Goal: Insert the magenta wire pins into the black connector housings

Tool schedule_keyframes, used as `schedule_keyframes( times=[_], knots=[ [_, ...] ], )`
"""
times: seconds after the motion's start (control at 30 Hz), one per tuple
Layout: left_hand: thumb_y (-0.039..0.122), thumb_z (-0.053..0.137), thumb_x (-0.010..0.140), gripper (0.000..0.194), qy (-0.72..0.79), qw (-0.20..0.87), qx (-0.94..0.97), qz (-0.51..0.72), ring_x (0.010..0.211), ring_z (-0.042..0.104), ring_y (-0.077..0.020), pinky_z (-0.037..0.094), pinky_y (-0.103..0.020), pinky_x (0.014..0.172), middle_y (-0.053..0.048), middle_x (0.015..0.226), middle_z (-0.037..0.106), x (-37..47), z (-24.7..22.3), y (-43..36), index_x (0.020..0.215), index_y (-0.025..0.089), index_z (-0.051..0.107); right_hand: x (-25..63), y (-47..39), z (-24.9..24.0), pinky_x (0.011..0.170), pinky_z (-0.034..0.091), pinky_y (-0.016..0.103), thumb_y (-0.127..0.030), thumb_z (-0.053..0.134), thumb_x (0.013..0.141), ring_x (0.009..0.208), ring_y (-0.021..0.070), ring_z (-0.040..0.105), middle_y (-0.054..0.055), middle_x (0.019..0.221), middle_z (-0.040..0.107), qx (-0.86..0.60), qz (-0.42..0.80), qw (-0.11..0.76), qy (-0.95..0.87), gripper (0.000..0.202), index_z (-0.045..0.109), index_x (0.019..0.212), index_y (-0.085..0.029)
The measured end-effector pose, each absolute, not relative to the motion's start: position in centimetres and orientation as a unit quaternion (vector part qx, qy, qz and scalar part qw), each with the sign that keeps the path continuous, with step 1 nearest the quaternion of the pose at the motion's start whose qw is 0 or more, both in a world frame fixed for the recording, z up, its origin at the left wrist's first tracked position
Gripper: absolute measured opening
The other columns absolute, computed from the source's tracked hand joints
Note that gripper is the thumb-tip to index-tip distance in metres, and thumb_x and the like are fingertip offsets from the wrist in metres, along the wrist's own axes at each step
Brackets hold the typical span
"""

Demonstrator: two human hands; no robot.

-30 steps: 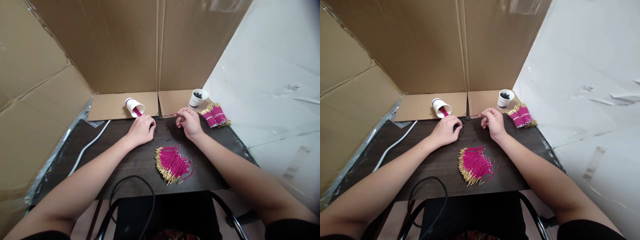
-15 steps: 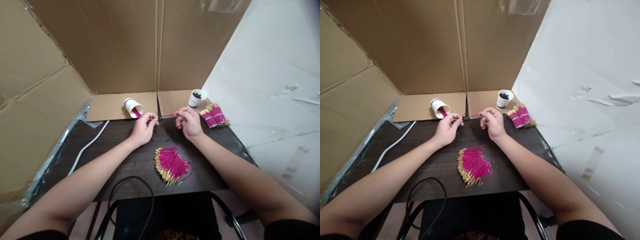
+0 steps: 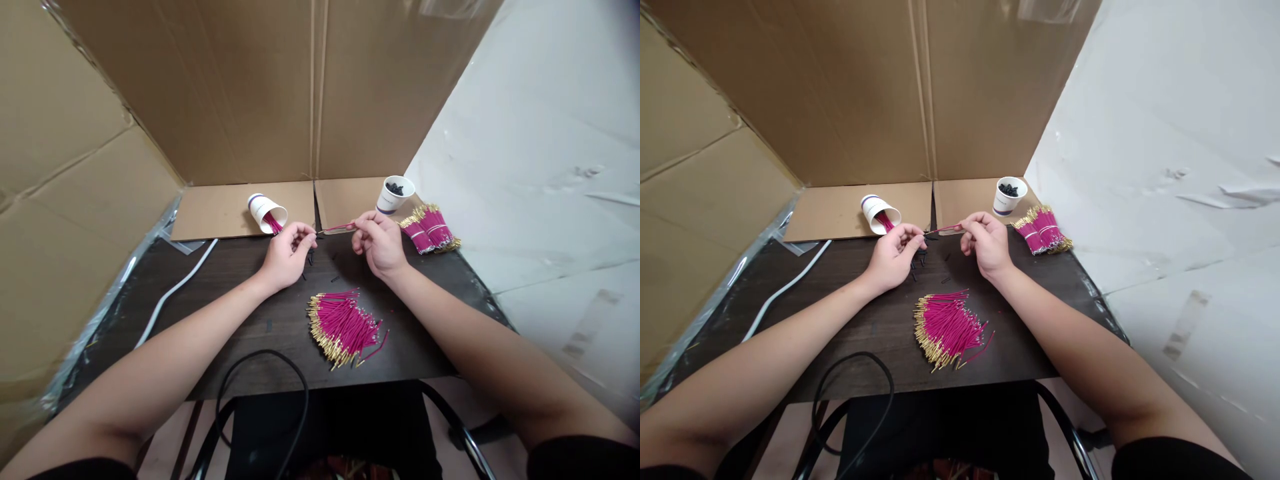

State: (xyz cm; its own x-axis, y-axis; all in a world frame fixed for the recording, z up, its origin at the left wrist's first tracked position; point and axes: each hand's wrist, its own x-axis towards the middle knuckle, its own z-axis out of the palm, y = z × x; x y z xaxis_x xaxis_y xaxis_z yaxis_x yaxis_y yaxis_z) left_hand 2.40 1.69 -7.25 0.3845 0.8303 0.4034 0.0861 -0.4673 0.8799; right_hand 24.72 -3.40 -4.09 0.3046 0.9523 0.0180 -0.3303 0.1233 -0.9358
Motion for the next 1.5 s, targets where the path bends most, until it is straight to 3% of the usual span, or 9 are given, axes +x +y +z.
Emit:
schedule_keyframes(
  times=[0.67,0.97,1.3,1.5],
  knots=[
    [0.027,0.072,0.105,0.009,0.322,0.359,0.744,0.463,0.088,0.076,-0.0198,0.060,-0.035,0.085,-0.008,0.097,0.080,2.3,-6.9,1.3,0.107,0.018,0.073,25.1,-3.5,-4.1,0.045,0.047,0.022,-0.058,0.098,0.072,0.050,0.0049,0.060,0.004,0.089,0.082,-0.460,0.408,0.647,-0.450,0.057,0.060,0.090,-0.019],
    [0.028,0.077,0.105,0.011,0.284,0.360,0.737,0.496,0.090,0.077,-0.0202,0.063,-0.035,0.083,-0.008,0.099,0.081,2.4,-7.9,1.9,0.111,0.019,0.078,24.9,-3.3,-4.1,0.042,0.043,0.022,-0.050,0.098,0.069,0.045,0.0081,0.057,0.000,0.070,0.074,-0.466,0.452,0.650,-0.396,0.053,0.061,0.090,-0.019],
    [0.027,0.082,0.104,0.013,0.276,0.347,0.731,0.519,0.096,0.079,-0.0203,0.065,-0.037,0.093,-0.007,0.104,0.081,2.5,-7.7,1.9,0.114,0.019,0.078,24.8,-3.4,-4.2,0.042,0.043,0.020,-0.048,0.097,0.069,0.048,0.0047,0.058,0.001,0.082,0.080,-0.466,0.475,0.643,-0.379,0.051,0.060,0.090,-0.018],
    [0.026,0.082,0.103,0.013,0.279,0.334,0.733,0.523,0.096,0.080,-0.0212,0.065,-0.039,0.094,-0.007,0.105,0.082,2.5,-7.7,1.9,0.113,0.020,0.078,24.6,-3.5,-4.0,0.041,0.043,0.020,-0.047,0.097,0.068,0.047,0.0062,0.059,0.000,0.076,0.077,-0.468,0.480,0.641,-0.373,0.049,0.063,0.088,-0.018]
  ],
)
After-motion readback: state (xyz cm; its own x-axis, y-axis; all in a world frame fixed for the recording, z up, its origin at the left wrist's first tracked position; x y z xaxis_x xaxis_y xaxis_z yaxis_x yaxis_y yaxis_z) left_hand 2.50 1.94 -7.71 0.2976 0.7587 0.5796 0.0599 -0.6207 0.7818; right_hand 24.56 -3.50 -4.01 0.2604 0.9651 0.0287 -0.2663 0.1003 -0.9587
